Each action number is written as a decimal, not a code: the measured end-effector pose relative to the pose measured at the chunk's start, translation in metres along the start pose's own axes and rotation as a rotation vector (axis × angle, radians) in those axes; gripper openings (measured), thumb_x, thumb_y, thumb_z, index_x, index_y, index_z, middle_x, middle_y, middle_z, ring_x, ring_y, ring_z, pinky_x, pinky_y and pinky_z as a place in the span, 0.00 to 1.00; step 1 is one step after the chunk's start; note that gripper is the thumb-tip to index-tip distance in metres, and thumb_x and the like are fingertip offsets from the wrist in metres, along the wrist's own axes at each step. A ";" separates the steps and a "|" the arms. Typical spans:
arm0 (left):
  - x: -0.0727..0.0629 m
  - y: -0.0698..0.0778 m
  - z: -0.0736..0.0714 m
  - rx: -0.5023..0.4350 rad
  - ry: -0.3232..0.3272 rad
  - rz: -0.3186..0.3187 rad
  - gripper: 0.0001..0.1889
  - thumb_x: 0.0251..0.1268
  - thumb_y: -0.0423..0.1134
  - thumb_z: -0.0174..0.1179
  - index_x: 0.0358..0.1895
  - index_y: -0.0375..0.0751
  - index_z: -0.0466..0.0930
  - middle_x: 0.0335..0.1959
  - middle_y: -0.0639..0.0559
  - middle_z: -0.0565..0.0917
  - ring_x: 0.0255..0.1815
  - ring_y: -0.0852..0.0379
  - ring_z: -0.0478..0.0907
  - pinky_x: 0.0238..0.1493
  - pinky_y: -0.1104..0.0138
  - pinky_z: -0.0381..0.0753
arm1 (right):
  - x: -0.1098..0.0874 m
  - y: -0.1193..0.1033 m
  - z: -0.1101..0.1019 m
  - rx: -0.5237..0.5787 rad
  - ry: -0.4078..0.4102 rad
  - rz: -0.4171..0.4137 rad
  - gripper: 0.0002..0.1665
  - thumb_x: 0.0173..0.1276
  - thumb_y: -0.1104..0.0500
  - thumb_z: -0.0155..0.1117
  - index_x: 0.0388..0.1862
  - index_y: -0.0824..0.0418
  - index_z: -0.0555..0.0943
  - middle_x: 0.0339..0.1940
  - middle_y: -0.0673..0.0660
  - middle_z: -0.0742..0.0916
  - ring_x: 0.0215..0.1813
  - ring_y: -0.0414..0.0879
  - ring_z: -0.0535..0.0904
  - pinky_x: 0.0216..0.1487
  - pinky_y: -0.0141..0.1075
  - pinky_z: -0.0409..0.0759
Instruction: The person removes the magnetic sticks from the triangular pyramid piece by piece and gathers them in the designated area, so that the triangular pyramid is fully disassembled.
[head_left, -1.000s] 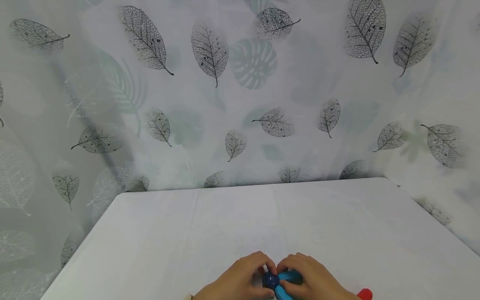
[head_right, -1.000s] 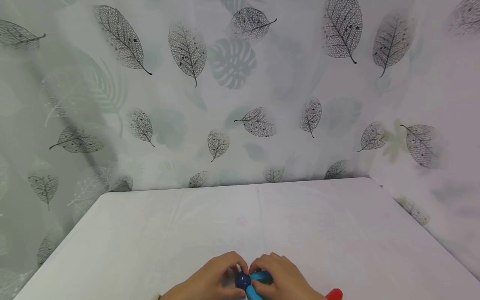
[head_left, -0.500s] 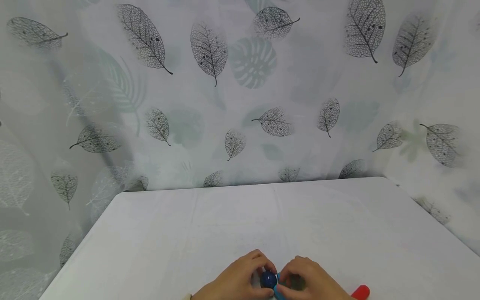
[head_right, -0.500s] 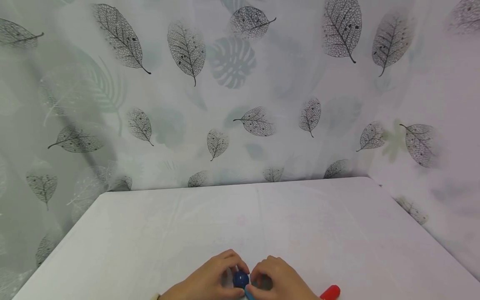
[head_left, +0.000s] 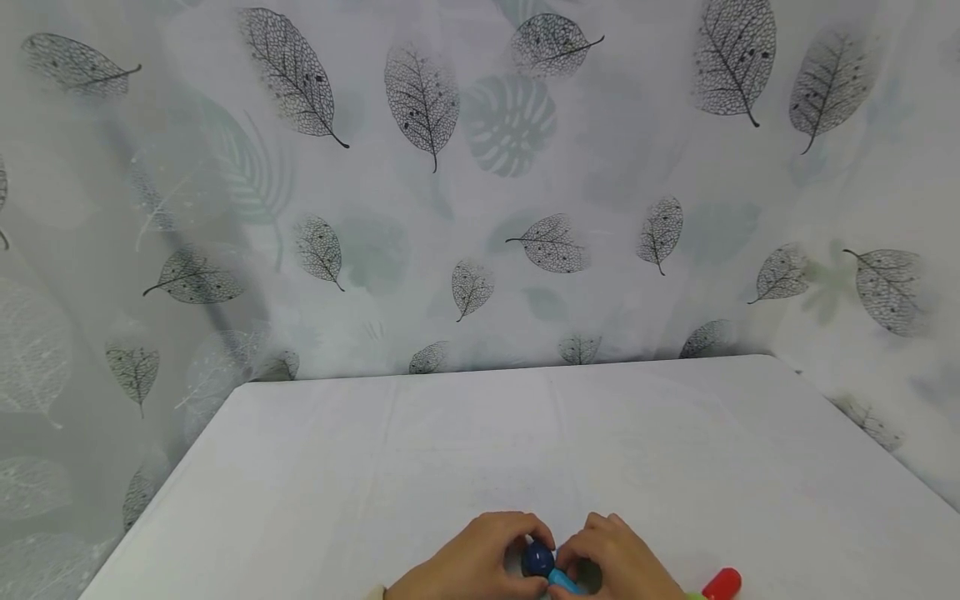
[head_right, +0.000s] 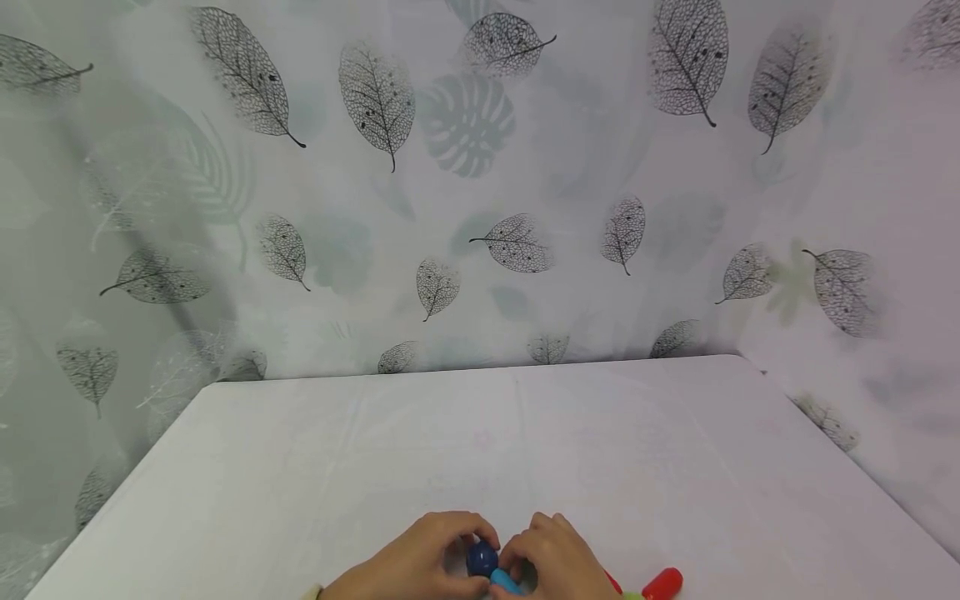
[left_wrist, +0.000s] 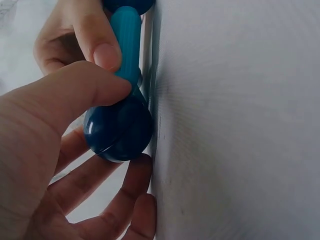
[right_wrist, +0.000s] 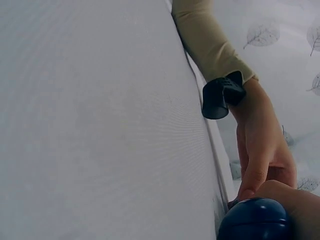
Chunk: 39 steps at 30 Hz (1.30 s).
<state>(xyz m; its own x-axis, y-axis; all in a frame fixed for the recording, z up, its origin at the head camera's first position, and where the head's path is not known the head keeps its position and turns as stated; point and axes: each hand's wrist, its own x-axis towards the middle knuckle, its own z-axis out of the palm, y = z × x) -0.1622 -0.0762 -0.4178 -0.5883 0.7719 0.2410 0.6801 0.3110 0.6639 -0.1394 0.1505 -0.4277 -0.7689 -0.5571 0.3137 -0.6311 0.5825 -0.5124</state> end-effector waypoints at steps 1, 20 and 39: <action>0.000 0.000 0.000 -0.008 -0.005 -0.006 0.13 0.60 0.37 0.67 0.48 0.45 0.79 0.40 0.61 0.82 0.38 0.75 0.74 0.41 0.79 0.75 | 0.000 0.000 0.000 -0.003 0.007 0.004 0.12 0.56 0.44 0.74 0.27 0.50 0.86 0.23 0.31 0.76 0.30 0.26 0.64 0.29 0.24 0.59; 0.004 0.001 0.000 -0.147 -0.007 -0.078 0.13 0.57 0.35 0.66 0.46 0.39 0.80 0.39 0.61 0.83 0.35 0.75 0.76 0.38 0.79 0.77 | 0.000 -0.004 0.001 0.004 0.013 0.094 0.12 0.56 0.45 0.73 0.28 0.51 0.87 0.23 0.32 0.75 0.31 0.28 0.63 0.28 0.24 0.61; 0.002 -0.009 -0.008 -0.267 0.080 -0.174 0.13 0.60 0.34 0.66 0.46 0.35 0.79 0.37 0.56 0.83 0.36 0.72 0.77 0.38 0.76 0.79 | 0.001 0.005 0.001 0.005 -0.002 -0.017 0.09 0.56 0.49 0.74 0.27 0.51 0.85 0.23 0.32 0.77 0.28 0.26 0.63 0.28 0.24 0.58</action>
<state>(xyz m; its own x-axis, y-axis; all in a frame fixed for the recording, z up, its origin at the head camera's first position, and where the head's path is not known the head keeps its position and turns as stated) -0.1731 -0.0818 -0.4175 -0.7251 0.6709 0.1555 0.4340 0.2698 0.8596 -0.1432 0.1529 -0.4308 -0.7581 -0.5677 0.3209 -0.6433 0.5703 -0.5108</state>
